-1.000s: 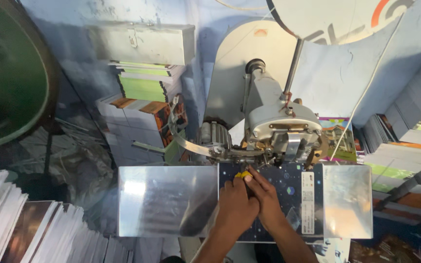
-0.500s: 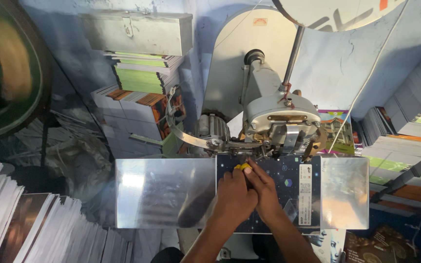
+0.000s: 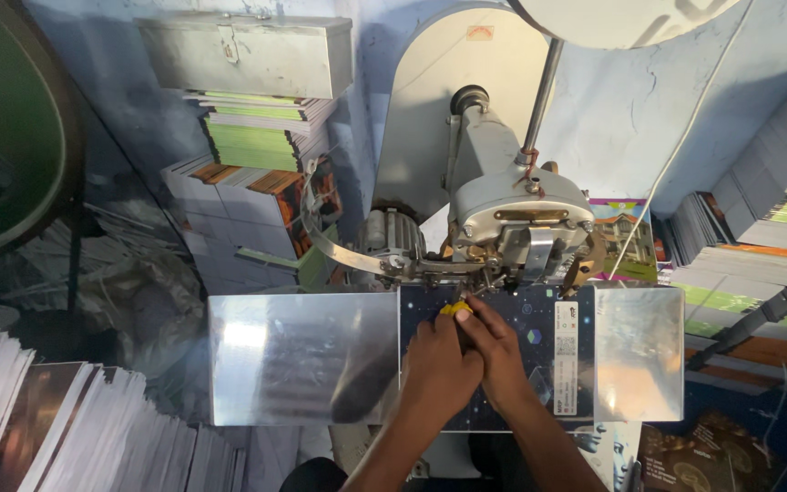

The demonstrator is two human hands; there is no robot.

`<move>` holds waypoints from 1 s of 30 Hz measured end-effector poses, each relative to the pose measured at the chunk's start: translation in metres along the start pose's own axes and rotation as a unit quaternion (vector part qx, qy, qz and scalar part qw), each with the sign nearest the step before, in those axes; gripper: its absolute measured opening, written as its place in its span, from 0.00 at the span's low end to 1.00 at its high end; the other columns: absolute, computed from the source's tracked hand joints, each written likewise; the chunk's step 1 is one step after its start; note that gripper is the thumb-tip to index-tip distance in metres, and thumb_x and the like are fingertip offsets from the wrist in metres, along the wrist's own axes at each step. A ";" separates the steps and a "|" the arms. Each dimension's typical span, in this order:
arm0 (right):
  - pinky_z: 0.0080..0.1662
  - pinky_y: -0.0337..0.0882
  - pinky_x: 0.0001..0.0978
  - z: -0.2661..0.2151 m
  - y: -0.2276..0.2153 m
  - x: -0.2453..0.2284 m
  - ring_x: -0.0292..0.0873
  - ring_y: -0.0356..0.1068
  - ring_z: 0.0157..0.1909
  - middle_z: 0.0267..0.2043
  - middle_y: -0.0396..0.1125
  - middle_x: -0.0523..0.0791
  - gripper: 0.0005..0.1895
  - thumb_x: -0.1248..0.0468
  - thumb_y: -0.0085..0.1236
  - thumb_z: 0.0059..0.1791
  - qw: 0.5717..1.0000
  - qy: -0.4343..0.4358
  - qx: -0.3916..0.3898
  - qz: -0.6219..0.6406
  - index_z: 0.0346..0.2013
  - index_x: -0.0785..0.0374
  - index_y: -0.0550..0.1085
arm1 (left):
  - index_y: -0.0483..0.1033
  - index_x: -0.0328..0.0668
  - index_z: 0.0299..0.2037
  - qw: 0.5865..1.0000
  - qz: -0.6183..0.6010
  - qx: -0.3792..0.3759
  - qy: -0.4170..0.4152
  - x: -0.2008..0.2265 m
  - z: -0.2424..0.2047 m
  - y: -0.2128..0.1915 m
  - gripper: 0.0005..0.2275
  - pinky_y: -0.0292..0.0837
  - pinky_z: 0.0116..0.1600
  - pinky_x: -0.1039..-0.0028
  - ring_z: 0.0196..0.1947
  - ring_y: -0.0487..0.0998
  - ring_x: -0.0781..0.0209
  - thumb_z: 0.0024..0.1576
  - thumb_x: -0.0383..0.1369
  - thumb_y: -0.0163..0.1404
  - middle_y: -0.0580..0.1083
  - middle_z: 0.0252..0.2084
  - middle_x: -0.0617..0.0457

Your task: The person operates a manual book-binding machine to stitch the spine of several books. They place each book under the machine's press, pull the lever to secure the binding, and then remove the finished book to place it on a stack.

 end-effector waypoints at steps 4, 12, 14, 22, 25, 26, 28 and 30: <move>0.42 0.69 0.29 -0.003 0.009 -0.012 0.37 0.68 0.40 0.41 0.70 0.46 0.27 0.59 0.56 0.52 0.999 -0.013 -0.025 -0.020 0.63 0.72 0.71 | 0.66 0.30 0.55 0.999 -0.034 -0.017 -0.022 0.000 -0.002 -0.003 0.22 0.72 0.52 0.50 0.49 0.74 0.34 0.52 0.35 0.51 0.70 0.49 0.31; 0.44 0.70 0.25 0.005 0.020 -0.010 0.35 0.71 0.42 0.43 0.74 0.45 0.26 0.58 0.58 0.50 0.996 0.006 -0.048 -0.073 0.59 0.69 0.74 | 0.68 0.30 0.51 0.995 -0.080 -0.001 -0.062 -0.014 -0.005 -0.009 0.20 0.71 0.53 0.50 0.50 0.74 0.32 0.52 0.35 0.52 0.70 0.50 0.31; 0.42 0.69 0.25 0.007 0.019 -0.008 0.34 0.70 0.40 0.41 0.74 0.44 0.25 0.58 0.59 0.50 0.996 0.002 -0.049 -0.078 0.58 0.69 0.76 | 0.68 0.29 0.50 0.996 -0.070 0.006 -0.049 -0.015 -0.003 -0.008 0.18 0.70 0.53 0.49 0.49 0.75 0.31 0.54 0.35 0.51 0.71 0.49 0.30; 0.37 0.66 0.25 0.006 0.007 -0.006 0.34 0.67 0.35 0.36 0.73 0.44 0.21 0.58 0.59 0.51 0.995 0.003 -0.036 -0.092 0.53 0.70 0.80 | 0.68 0.28 0.48 0.998 -0.062 0.011 -0.031 -0.013 0.003 -0.001 0.17 0.71 0.52 0.49 0.47 0.75 0.30 0.53 0.34 0.51 0.72 0.48 0.29; 0.39 0.69 0.25 0.006 0.007 -0.008 0.35 0.71 0.37 0.37 0.75 0.44 0.20 0.59 0.59 0.51 0.998 -0.004 -0.027 -0.064 0.52 0.70 0.79 | 0.67 0.27 0.48 0.998 -0.053 0.007 -0.011 -0.008 0.004 0.000 0.18 0.72 0.52 0.49 0.46 0.76 0.30 0.52 0.32 0.51 0.72 0.47 0.29; 0.41 0.71 0.25 0.005 0.004 -0.011 0.35 0.73 0.39 0.39 0.76 0.44 0.19 0.60 0.59 0.50 0.998 -0.011 -0.019 -0.056 0.51 0.69 0.79 | 0.67 0.27 0.48 0.999 -0.050 0.004 -0.001 -0.004 0.005 0.002 0.18 0.72 0.52 0.49 0.46 0.76 0.30 0.52 0.32 0.51 0.72 0.47 0.28; 0.41 0.71 0.27 0.001 0.000 -0.017 0.36 0.72 0.38 0.38 0.75 0.46 0.18 0.59 0.58 0.51 0.997 -0.019 -0.029 -0.066 0.49 0.71 0.80 | 0.67 0.27 0.48 0.999 -0.049 0.001 0.005 0.001 0.006 0.005 0.18 0.72 0.52 0.49 0.46 0.76 0.30 0.51 0.32 0.51 0.72 0.47 0.28; 0.41 0.71 0.27 -0.001 -0.003 -0.021 0.37 0.72 0.38 0.38 0.75 0.47 0.18 0.60 0.59 0.52 0.997 -0.026 -0.030 -0.065 0.48 0.72 0.80 | 0.68 0.27 0.47 0.999 -0.051 -0.002 -0.003 0.005 0.004 0.008 0.17 0.72 0.52 0.49 0.46 0.76 0.30 0.52 0.32 0.50 0.73 0.47 0.29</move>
Point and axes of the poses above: each hand's wrist, its own z-axis towards the middle knuckle, its own y-axis out of the palm, x = y × z, the point moved 9 cm from there along z, towards the middle knuckle
